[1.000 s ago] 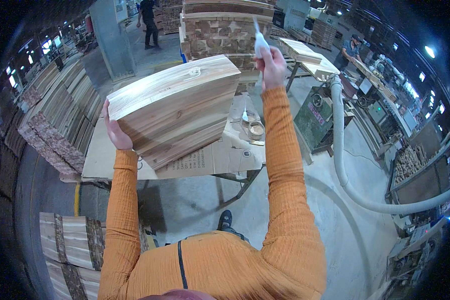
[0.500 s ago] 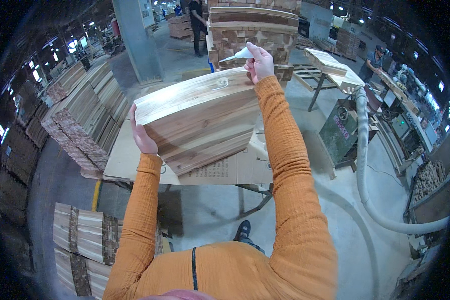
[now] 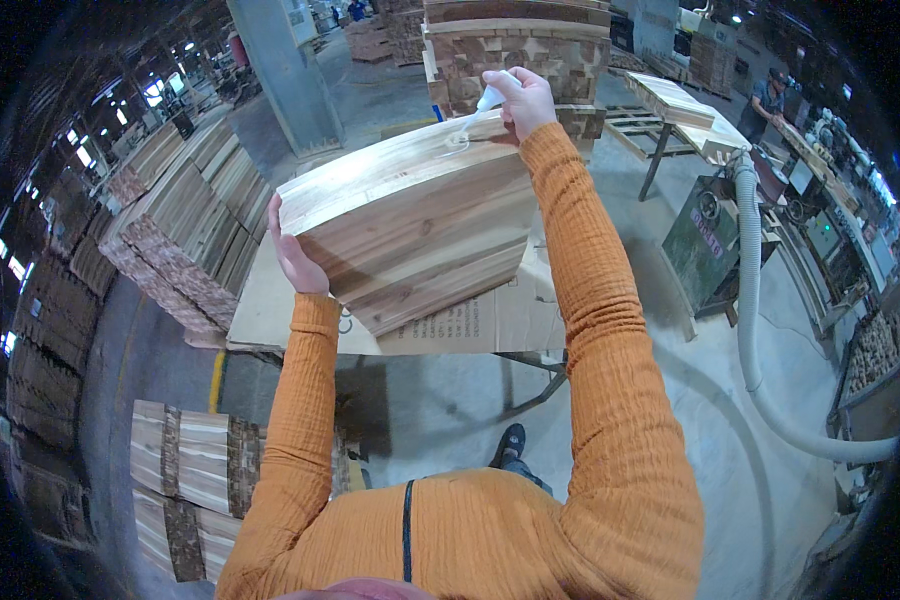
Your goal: The person repeatedly picks up stacks of wooden planks, applies a white substance from a small tube to the edges, and places them back on a table. The person handles the planks one at a time and stacks them after treatment.
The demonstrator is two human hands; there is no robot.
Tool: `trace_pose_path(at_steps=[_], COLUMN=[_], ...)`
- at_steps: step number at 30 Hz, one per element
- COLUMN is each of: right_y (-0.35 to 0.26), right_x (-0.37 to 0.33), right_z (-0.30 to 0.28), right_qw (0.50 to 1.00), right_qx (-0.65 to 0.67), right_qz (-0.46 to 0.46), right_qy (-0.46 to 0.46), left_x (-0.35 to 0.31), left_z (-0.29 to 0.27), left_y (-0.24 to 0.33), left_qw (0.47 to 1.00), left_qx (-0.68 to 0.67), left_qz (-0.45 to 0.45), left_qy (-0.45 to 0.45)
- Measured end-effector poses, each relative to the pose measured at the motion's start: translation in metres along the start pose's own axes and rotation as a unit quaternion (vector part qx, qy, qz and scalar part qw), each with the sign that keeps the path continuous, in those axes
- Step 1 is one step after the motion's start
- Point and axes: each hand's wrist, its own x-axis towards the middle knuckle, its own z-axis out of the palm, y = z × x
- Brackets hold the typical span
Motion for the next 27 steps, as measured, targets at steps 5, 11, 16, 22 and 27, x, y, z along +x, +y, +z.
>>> trace_pose_path(at_steps=[5,11,16,22,27], right_y=[-0.001,-0.003,-0.006,-0.008,-0.008], right_x=[-0.001,-0.005,-0.01,-0.008,-0.01], right_z=[0.003,0.004,0.007,0.006,0.008], right_qw=[0.999,0.999,0.998,0.997,0.996], right_qx=[-0.035,-0.043,-0.062,-0.075,-0.089], right_qz=[-0.003,-0.014,0.001,-0.005,-0.01], right_qy=[0.0,-0.007,-0.007,-0.006,-0.005], left_x=[-0.001,-0.001,-0.003,-0.002,-0.002], left_z=[0.0,-0.002,-0.001,-0.001,-0.002], left_y=[0.002,0.001,0.002,0.002,0.002], left_qw=[1.0,1.0,1.0,1.0,1.0], left_qx=[0.003,0.0,-0.003,-0.014,-0.005], left_qz=[-0.001,0.001,-0.002,-0.007,-0.01], left_qy=[0.0,-0.007,-0.005,-0.008,-0.005])
